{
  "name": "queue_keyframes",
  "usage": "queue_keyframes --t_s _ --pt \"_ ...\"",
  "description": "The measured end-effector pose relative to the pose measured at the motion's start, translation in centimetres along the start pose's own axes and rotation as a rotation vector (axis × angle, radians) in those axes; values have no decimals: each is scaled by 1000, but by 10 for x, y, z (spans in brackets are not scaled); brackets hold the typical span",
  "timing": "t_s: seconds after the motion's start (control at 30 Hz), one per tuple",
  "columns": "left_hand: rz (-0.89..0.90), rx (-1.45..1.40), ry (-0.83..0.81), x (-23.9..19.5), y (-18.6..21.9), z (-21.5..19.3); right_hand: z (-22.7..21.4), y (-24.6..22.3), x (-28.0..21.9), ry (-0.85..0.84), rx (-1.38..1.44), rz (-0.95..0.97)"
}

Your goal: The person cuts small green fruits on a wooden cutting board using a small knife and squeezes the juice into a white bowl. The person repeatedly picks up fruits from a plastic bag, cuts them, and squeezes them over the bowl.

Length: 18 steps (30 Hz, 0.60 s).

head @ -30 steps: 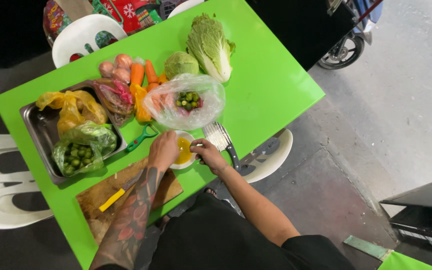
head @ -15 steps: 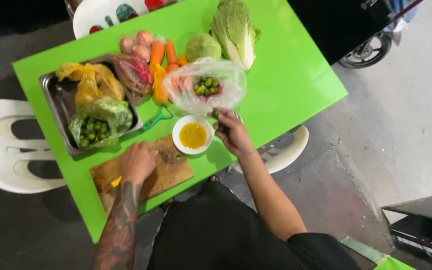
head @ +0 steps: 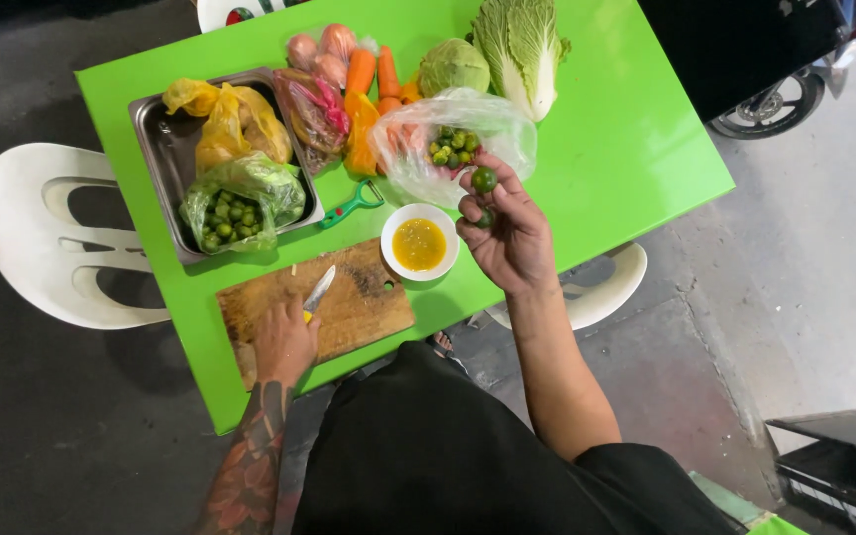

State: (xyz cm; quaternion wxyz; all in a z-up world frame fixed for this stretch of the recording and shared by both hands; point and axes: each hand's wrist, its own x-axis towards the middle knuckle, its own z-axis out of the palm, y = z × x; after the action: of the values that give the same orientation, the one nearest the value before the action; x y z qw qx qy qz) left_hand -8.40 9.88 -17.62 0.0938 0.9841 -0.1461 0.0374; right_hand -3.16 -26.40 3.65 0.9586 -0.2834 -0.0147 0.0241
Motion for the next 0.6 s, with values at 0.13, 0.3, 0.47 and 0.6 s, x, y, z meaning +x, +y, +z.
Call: queue_keyframes --t_s 0.13,0.3,0.47,0.6 --pt "-40 118 -22 -19 -20 18 5 5 -4 11 12 19" --pt "-246 -41 -114 -24 -20 1 10 10 -12 18 23 2" --pt "-208 -412 143 13 24 -62 19 11 -15 43 -33 4" --pt "44 -809 218 59 83 -153 22 19 -17 56 -84 -2"
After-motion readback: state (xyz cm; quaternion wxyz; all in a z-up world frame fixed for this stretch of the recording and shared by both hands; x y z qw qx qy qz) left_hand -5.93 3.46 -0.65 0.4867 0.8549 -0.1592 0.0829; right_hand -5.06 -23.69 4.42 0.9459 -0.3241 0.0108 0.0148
